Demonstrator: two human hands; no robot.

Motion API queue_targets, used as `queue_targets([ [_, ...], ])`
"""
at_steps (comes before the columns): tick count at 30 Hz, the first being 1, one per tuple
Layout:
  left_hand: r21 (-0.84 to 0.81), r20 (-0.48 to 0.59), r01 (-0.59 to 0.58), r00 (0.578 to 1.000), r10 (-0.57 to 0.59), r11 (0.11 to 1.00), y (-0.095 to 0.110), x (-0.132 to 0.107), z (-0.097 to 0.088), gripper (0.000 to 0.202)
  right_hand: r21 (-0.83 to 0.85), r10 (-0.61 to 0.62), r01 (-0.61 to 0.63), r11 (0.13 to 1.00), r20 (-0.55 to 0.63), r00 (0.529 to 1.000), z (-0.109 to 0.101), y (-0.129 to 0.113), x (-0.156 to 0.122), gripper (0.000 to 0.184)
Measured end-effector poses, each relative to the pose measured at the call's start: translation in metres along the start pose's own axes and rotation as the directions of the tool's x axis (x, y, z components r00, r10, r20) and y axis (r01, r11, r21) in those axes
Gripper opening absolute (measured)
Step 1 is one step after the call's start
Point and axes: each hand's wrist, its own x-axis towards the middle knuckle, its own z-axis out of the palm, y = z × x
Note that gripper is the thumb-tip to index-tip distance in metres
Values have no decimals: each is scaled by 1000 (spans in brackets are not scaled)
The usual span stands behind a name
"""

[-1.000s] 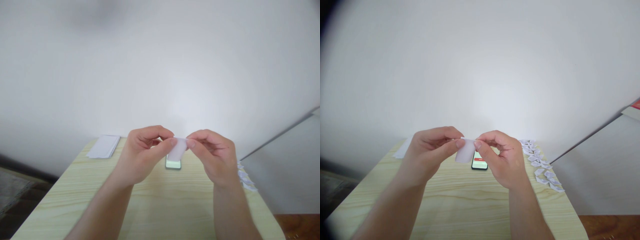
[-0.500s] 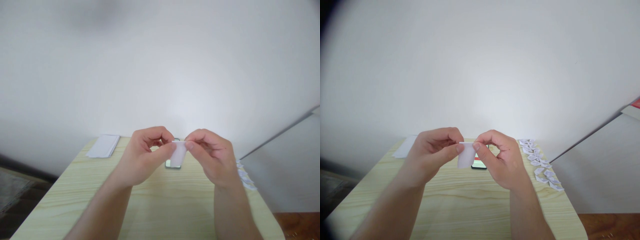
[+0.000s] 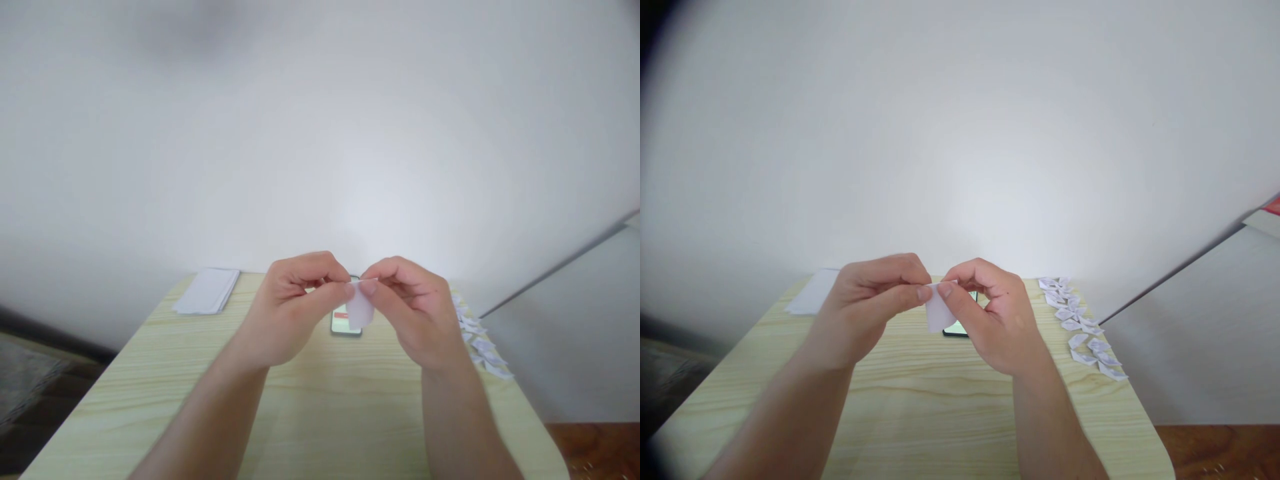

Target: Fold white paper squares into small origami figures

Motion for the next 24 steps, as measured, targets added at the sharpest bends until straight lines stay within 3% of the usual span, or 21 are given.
queue_targets([
  [7,74,62,1,998,-6,997,0,-1,-2,19,1,23,-23,1000,7,1000,-2,0,1,13],
  [12,83,-16,-17,1000,18,996,-2,1,-4,20,27,71,-72,997,32,997,-3,3,4,18],
  [17,71,-58,-27,998,31,997,-4,2,-4,21,-26,30,-31,999,-17,999,-3,3,5,19],
  [24,15,-149,-57,987,59,998,-9,6,-3,21,-26,40,-40,999,13,999,-4,6,6,18],
])
